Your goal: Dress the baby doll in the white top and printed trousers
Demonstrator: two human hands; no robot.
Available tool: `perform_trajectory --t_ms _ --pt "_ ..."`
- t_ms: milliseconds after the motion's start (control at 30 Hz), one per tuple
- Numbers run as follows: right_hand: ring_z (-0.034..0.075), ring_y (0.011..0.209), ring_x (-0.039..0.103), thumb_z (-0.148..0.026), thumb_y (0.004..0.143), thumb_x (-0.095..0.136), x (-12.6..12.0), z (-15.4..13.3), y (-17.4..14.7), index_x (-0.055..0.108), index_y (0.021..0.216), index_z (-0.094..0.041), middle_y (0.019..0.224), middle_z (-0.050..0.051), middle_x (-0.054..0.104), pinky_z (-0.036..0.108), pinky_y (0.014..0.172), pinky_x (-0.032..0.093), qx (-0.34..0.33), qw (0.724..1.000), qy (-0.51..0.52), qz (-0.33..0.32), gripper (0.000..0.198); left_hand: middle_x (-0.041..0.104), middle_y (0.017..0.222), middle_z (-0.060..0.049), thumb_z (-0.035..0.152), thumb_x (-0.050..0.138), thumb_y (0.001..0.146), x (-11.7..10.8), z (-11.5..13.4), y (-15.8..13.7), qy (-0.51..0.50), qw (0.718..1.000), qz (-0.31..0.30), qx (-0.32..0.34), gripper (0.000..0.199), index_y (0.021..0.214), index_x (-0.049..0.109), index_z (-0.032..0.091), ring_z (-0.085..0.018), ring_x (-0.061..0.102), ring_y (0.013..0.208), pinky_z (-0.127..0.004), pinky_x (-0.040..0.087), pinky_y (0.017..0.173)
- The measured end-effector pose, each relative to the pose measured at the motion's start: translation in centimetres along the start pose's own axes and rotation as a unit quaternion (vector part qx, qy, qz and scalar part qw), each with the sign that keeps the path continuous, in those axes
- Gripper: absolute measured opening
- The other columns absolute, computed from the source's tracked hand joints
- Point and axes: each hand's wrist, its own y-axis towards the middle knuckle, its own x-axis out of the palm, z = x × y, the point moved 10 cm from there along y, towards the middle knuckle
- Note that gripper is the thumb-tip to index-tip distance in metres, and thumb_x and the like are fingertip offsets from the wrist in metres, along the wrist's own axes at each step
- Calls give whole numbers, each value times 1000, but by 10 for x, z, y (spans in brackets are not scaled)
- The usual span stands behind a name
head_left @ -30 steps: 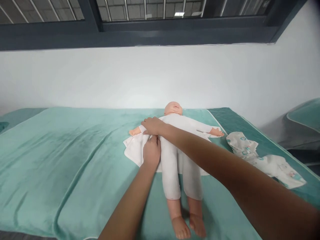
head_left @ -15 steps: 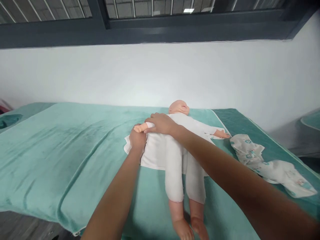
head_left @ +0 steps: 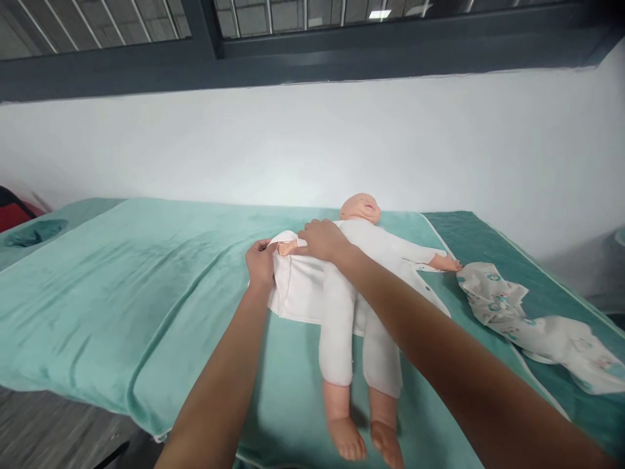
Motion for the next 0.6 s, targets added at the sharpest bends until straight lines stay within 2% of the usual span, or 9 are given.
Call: perform_trajectory --t_ms 133,267,400,500,600 --pt "30 106 55 -57 95 39 5 -2 6 67 105 -17 106 15 68 41 84 38 13 1000 -8 13 50 63 73 1 32 68 70 6 13 -7 67 997 -6 50 14 76 66 19 -13 54 67 -26 42 66" --pt "30 110 55 -40 94 47 10 -4 12 65 108 -14 110 16 67 42 88 39 34 999 -14 17 34 67 76 -1 36 62 79 31 28 -19 133 977 -95 135 17 78 68 20 -15 56 71 -27 44 70" --pt "31 110 55 -32 92 50 14 -8 16 63 108 -13 111 16 67 43 88 40 40 999 -13 19 28 66 74 -1 39 54 87 38 29 -24 127 973 -125 148 25 80 67 20 -15 58 72 -27 45 70" --pt "31 108 56 -29 91 50 15 -7 17 60 110 -11 111 17 67 44 89 40 52 998 -9 22 28 64 78 -2 39 49 92 34 32 -23 155 967 -94 179 27 82 65 20 -16 58 76 -29 46 75" --pt "31 107 57 -35 90 53 15 -7 17 58 113 -10 112 17 67 44 88 41 52 998 -1 24 34 63 102 -10 39 51 91 22 35 -20 224 952 -9 210 25 95 64 18 -23 58 99 -36 45 91"
